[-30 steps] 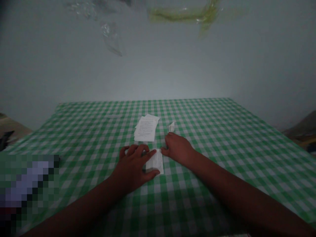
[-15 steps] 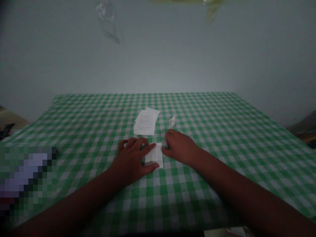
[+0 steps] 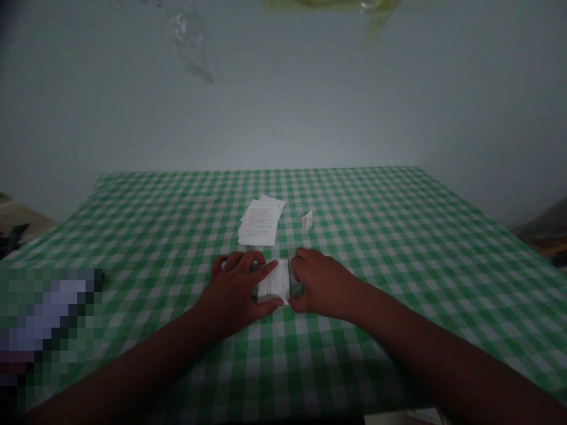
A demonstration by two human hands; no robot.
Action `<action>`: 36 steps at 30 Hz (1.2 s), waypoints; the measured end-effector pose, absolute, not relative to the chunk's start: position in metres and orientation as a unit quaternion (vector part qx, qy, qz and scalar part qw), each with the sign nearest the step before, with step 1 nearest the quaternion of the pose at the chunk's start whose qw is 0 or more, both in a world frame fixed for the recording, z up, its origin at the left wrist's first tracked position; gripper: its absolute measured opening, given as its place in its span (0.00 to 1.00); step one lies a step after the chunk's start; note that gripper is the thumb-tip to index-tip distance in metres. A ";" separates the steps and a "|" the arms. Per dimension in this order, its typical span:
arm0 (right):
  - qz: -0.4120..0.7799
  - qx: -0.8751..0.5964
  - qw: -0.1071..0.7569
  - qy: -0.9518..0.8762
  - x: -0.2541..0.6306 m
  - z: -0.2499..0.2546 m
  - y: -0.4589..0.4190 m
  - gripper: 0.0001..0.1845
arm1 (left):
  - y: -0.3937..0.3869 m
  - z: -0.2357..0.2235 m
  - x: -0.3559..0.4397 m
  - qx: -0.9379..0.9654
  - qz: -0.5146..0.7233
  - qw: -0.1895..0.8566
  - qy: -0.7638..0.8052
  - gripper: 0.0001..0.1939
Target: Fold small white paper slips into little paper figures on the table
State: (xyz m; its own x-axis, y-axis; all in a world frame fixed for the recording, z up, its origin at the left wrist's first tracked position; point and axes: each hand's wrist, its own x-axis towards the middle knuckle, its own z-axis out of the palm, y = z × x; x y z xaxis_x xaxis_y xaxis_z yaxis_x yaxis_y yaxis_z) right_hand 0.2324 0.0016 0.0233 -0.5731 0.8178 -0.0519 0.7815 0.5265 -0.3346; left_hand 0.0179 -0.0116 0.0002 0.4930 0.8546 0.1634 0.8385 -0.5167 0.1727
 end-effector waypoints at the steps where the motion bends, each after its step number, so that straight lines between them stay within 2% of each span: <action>1: 0.166 -0.466 0.061 -0.867 0.232 0.022 0.002 0.14 | -0.012 0.000 0.018 0.864 0.113 0.036 0.490 0.34; 10: 0.121 -0.522 0.099 -0.839 0.231 0.004 0.024 0.14 | -0.011 0.000 0.018 0.866 0.106 0.028 0.488 0.34; 19: 0.081 -0.575 0.096 -0.809 0.229 -0.002 0.047 0.16 | -0.010 0.000 0.018 0.867 0.106 0.024 0.486 0.34; 36: 0.169 -0.453 0.018 -0.875 0.230 0.027 0.007 0.15 | -0.009 0.000 0.017 0.864 0.111 0.030 0.490 0.35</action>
